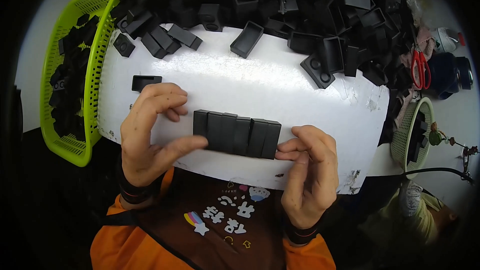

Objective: The person inspects black plastic rectangular components for defects by hand at a workbench, then sorts them into a basket.

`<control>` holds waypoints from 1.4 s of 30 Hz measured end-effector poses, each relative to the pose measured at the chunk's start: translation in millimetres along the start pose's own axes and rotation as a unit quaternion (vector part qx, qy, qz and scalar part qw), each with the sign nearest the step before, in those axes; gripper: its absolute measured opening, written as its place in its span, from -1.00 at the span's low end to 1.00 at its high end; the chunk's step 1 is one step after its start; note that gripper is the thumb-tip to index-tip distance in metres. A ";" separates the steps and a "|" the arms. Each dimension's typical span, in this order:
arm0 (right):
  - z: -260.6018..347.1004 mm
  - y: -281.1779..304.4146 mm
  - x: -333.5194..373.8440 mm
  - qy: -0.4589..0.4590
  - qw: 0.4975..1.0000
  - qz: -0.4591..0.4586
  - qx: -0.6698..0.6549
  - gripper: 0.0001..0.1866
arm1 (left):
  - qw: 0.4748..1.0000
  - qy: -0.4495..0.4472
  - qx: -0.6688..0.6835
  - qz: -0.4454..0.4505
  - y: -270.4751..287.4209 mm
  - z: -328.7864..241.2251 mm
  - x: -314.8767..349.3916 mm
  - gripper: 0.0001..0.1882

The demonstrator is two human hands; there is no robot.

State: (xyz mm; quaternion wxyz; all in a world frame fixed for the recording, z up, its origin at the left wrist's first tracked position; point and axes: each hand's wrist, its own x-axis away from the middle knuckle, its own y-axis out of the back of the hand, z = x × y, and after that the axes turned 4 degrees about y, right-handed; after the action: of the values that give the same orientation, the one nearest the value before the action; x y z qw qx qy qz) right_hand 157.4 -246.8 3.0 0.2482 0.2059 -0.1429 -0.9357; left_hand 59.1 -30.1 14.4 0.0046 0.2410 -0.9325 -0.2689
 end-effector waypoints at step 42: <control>-7.4 21.9 13.8 0.028 0.998 -0.025 -0.042 -0.70 | 0.918 -0.003 -0.329 -0.222 89.6 -24.7 11.2 -0.25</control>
State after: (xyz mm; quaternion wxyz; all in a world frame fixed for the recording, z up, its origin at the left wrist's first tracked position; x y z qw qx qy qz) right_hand 158.8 -273.5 0.3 0.2375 0.2252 -0.0909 -0.9405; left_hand 12.5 18.7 79.3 0.0207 0.4255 -0.7144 -0.5551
